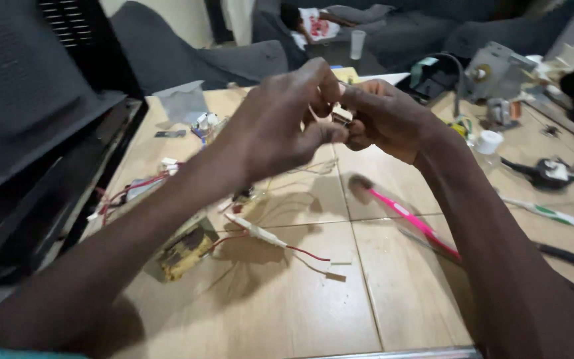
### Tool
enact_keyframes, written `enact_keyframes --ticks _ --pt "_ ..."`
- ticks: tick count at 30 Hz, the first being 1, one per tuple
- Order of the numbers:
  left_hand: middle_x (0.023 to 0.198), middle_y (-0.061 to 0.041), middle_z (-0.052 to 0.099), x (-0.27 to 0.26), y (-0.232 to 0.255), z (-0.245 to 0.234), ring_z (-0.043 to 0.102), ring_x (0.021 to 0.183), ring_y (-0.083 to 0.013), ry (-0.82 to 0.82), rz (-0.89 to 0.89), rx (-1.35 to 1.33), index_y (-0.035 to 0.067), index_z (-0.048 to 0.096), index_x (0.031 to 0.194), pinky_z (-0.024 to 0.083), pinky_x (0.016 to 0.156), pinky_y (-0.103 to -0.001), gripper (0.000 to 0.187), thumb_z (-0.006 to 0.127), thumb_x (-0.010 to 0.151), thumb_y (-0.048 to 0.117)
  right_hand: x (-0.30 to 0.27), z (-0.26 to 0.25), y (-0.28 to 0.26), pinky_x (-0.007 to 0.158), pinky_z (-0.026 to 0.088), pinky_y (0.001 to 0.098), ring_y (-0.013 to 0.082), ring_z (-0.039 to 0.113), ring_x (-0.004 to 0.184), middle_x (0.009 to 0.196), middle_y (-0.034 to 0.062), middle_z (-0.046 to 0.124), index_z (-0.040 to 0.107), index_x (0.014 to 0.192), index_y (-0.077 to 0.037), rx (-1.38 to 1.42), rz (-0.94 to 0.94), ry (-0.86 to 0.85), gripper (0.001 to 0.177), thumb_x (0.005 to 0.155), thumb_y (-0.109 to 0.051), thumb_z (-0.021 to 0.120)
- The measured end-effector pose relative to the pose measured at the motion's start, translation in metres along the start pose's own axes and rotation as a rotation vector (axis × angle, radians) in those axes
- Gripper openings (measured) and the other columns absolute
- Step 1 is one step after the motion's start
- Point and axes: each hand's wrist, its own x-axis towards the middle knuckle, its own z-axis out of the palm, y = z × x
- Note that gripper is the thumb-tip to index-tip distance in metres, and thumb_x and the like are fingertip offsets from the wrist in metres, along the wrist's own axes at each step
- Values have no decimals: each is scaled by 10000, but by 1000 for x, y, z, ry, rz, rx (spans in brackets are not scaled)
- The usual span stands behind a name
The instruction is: Connecting electrical wires to a component and cleaning a small circuit board with a toothbrush.
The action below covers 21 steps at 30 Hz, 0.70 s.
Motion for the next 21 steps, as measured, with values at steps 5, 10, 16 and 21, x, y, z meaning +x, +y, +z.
enact_keyframes --ticks 5,10,16,21 --pt "833 -37 798 -21 42 21 756 759 -282 34 -123 -112 123 520 1032 511 627 -429 351 759 774 125 -52 29 -14 447 196 260 84 286 440 496 5 421 525 650 -118 -66 121 290 417 921 -380 704" --pt "818 -44 705 -44 70 50 679 691 -238 2 -98 -195 113 559 1001 479 605 -415 287 799 843 111 -119 63 -6 420 194 226 56 267 453 540 -33 358 483 738 -124 47 260 611 351 976 -282 686" --pt "1106 -135 608 -72 92 96 627 1017 -330 86 122 -425 42 515 1200 498 834 -434 287 593 925 62 -159 88 12 338 190 154 12 327 411 490 -60 412 601 807 -35 348 203 844 298 961 -267 707" --pt "1009 -44 659 -80 92 120 675 862 -176 153 -4 -628 104 574 1206 526 658 -295 201 572 1008 133 -173 96 25 332 180 190 52 295 356 455 -2 407 514 669 -73 369 175 880 377 961 -218 704"
